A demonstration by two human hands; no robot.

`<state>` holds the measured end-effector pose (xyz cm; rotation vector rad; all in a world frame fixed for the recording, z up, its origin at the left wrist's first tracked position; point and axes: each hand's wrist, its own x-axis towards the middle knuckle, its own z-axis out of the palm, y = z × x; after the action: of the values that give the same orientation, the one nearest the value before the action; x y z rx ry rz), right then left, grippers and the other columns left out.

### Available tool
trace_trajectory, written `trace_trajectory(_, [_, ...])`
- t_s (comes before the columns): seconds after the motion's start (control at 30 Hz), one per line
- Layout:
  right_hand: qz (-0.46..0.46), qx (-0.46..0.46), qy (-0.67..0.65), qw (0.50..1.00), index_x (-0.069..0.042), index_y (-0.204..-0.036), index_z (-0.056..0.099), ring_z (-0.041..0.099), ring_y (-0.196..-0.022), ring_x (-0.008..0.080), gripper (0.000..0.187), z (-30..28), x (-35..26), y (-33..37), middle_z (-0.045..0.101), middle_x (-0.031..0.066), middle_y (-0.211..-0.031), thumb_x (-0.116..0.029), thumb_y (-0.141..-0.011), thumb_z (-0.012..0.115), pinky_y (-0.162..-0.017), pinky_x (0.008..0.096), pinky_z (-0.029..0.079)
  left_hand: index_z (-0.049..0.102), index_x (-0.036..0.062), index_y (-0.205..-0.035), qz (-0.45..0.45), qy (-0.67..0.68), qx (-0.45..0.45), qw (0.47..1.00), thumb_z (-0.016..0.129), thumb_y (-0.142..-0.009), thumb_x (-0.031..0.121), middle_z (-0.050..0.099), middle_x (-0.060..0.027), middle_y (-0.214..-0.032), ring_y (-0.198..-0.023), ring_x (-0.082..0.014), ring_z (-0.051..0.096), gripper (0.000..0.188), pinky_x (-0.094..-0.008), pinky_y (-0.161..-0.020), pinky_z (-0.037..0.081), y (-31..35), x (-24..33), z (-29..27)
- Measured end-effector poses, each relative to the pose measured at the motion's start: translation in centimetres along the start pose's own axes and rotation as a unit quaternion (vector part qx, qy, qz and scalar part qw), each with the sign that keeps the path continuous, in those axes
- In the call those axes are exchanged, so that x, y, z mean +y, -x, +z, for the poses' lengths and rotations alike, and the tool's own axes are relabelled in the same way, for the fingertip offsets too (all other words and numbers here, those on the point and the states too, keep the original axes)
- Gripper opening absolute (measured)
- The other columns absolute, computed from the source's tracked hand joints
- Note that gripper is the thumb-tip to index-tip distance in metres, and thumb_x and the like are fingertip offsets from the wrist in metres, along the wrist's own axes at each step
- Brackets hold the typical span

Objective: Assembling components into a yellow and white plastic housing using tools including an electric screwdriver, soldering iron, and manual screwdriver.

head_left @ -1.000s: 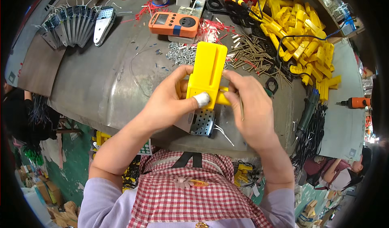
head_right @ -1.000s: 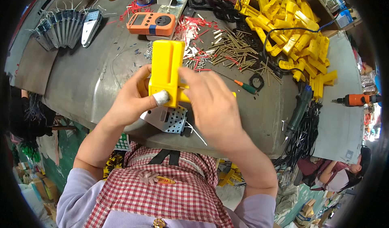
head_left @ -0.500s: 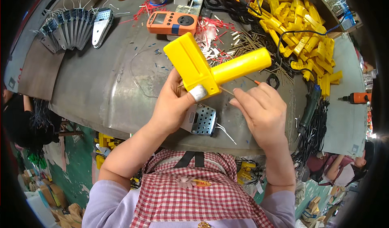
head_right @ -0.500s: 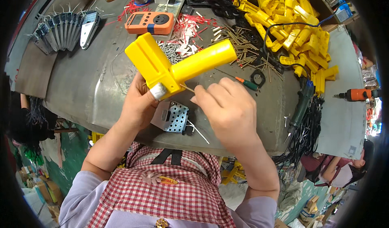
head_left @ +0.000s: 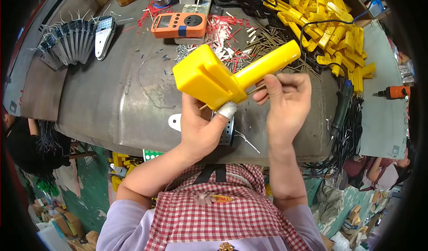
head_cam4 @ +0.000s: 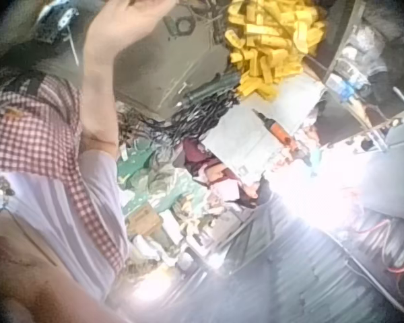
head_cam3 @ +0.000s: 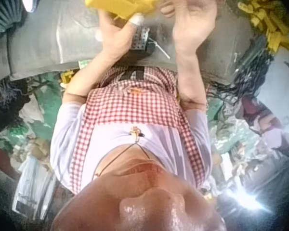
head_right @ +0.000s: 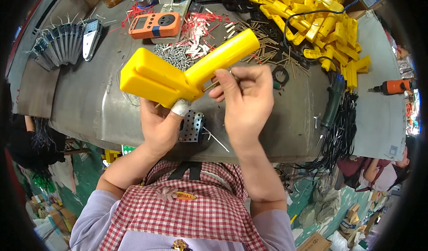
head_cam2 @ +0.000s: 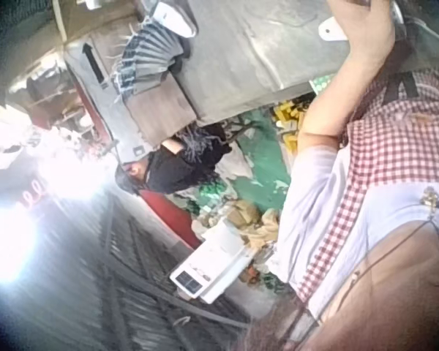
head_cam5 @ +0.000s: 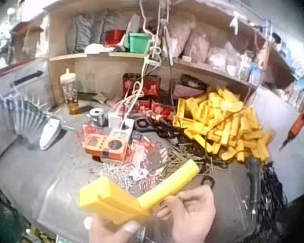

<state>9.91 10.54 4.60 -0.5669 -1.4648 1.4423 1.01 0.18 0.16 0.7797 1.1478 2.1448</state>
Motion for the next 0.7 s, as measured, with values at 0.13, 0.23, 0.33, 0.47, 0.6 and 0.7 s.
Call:
trace_trajectory(0.13, [-0.002, 0.033, -0.043, 0.999, -0.001, -0.093, 0.042, 0.062, -0.060, 0.0135, 0.020, -0.7, 1.3, 0.3, 0.062, 0.0131, -0.076, -0.003, -0.088, 0.061, -0.052, 0.0217, 0.049, 0.028, 0.0024, -0.131, 0.008, -0.046, -0.019, 0.999, 0.061, -0.084, 0.001, 0.048, -0.0113, -0.123, -0.111, -0.0216, 0.054, 0.057, -0.0364, -0.096, 0.043, 0.1, 0.2, 0.0])
trace_trajectory(0.23, [-0.043, 0.019, -0.042, 0.998, -0.001, -0.092, 0.042, 0.062, -0.060, 0.0136, 0.018, -0.3, 1.2, 1.1, 0.063, 0.0135, -0.077, -0.004, -0.089, 0.060, -0.052, 0.0223, 0.050, 0.033, 0.0017, -0.129, -0.117, 0.085, 0.013, 0.989, 0.061, -0.086, 0.003, 0.052, -0.0108, -0.121, -0.110, -0.0194, 0.055, 0.052, -0.0346, -0.095, 0.044, -1.2, 0.5, 0.5])
trace_trajectory(0.33, [-0.031, -0.018, -0.015, 0.999, -0.001, -0.091, 0.043, 0.062, -0.061, 0.0138, 0.016, -1.2, 1.2, 0.6, 0.063, 0.0135, -0.078, -0.005, -0.090, 0.059, -0.053, 0.0228, 0.050, 0.036, 0.0012, -0.127, -0.256, 0.191, -0.021, 0.947, 0.062, -0.086, 0.006, 0.054, -0.0103, -0.118, -0.109, -0.0181, 0.055, 0.049, -0.0333, -0.094, 0.045, -1.8, 0.9, -0.4])
trace_trajectory(0.47, [0.067, -0.028, 0.033, 0.997, 0.000, -0.090, 0.055, 0.062, -0.068, 0.0137, 0.010, -1.4, 2.8, 2.6, 0.065, 0.0113, -0.084, -0.008, -0.089, 0.061, -0.059, 0.0259, 0.050, 0.036, -0.0002, -0.123, 0.003, -0.099, -0.024, 0.995, 0.066, -0.084, 0.008, 0.056, -0.0109, -0.112, -0.104, -0.0196, 0.058, 0.051, -0.0309, -0.089, 0.047, -0.4, -0.5, -0.1])
trace_trajectory(0.6, [-0.206, -0.102, 0.394, 0.890, -0.006, -0.105, 0.063, 0.059, -0.087, 0.0202, 0.029, -2.3, -1.1, 1.1, 0.061, 0.0068, -0.094, -0.006, -0.077, 0.067, -0.080, 0.0379, 0.046, 0.037, -0.0007, -0.121, -0.031, -0.133, -0.056, 0.989, 0.066, -0.083, 0.006, 0.057, -0.0115, -0.112, -0.102, -0.0193, 0.059, 0.048, -0.0311, -0.087, 0.048, -1.6, 1.4, -0.9])
trace_trajectory(0.7, [-0.335, -0.191, 0.550, 0.741, -0.008, -0.108, 0.064, 0.057, -0.093, 0.0271, 0.039, -3.9, -3.2, -0.8, 0.060, 0.0073, -0.099, -0.007, -0.069, 0.069, -0.086, 0.0408, 0.043, 0.037, -0.0003, -0.127, -0.189, 0.024, -0.130, 0.973, 0.064, -0.084, 0.004, 0.055, -0.0113, -0.115, -0.106, -0.0193, 0.057, 0.052, -0.0319, -0.089, 0.048, -2.4, 3.7, -1.2])
